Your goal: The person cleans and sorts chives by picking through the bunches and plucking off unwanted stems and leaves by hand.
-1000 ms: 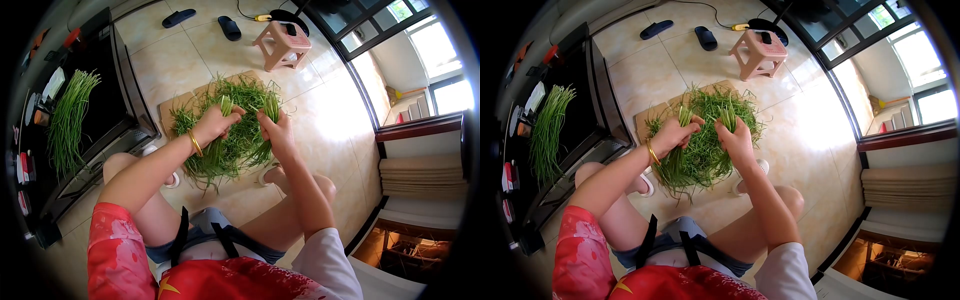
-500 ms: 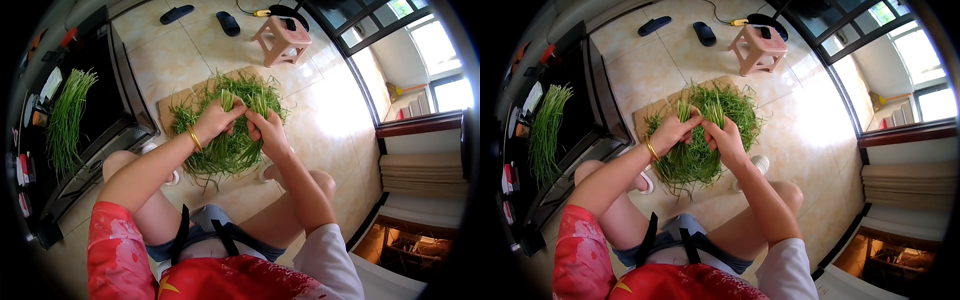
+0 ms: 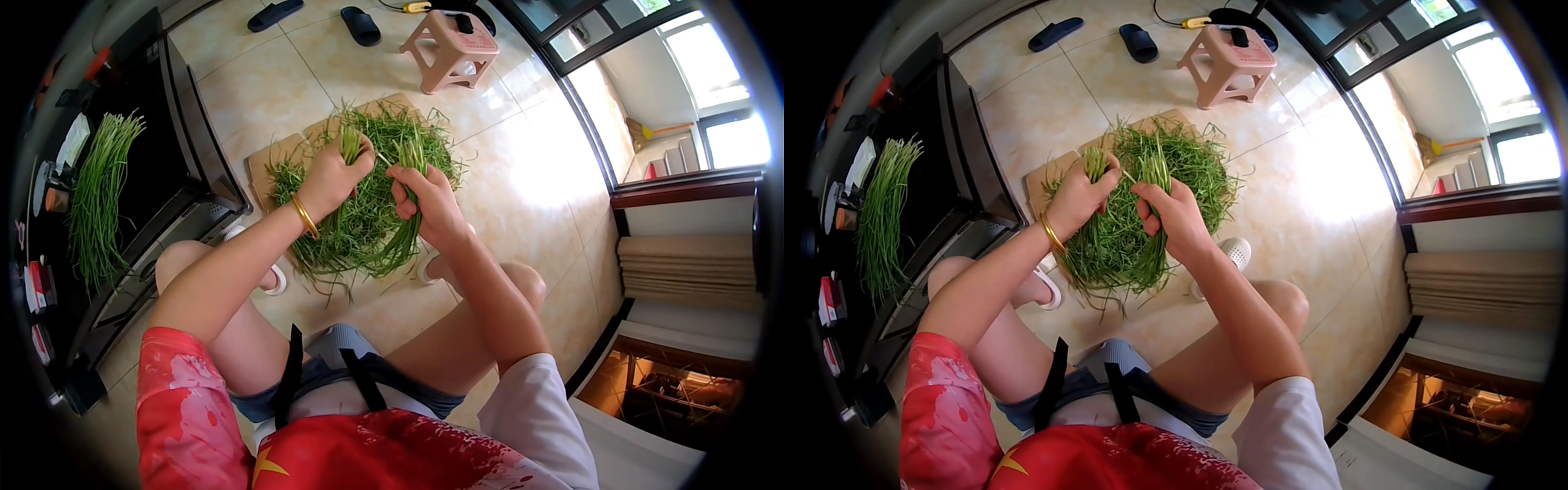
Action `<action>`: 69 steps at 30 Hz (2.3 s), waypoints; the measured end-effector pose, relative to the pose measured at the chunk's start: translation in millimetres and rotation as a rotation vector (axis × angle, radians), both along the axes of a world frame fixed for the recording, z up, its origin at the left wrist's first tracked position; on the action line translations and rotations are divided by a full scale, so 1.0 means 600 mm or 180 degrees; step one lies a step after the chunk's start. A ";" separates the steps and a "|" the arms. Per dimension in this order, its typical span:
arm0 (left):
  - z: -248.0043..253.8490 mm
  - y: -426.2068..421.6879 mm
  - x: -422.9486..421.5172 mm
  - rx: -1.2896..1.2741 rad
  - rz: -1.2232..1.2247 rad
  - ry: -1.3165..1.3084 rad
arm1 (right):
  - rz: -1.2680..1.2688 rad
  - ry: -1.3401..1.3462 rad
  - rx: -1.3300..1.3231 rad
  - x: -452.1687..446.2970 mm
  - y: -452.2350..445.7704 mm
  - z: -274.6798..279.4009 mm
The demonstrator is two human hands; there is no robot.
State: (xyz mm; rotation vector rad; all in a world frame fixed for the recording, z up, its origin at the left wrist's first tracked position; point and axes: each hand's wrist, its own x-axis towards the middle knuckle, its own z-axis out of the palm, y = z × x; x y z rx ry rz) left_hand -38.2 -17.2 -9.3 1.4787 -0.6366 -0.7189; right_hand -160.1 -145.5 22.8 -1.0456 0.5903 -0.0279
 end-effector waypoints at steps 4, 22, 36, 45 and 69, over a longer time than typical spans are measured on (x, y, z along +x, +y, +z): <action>-0.013 -0.004 0.007 -0.0062 0.0566 0.0075 | 0.0034 0.0088 -0.0078 -0.004 -0.004 -0.003; -0.011 -0.003 -0.017 0.0542 -0.0086 0.1143 | -0.0146 0.0063 0.0072 0.007 0.004 -0.012; 0.014 0.013 0.015 -0.0351 0.0119 0.1512 | -0.0338 0.0045 -0.0135 0.020 -0.007 -0.045; 0.007 0.038 0.062 -0.0717 0.0576 0.1548 | -0.0973 0.0047 -0.0472 -0.010 -0.079 -0.046; 0.013 -0.004 0.001 -0.0097 -0.0002 0.1543 | 0.0071 -0.0105 -0.0321 0.019 0.008 -0.012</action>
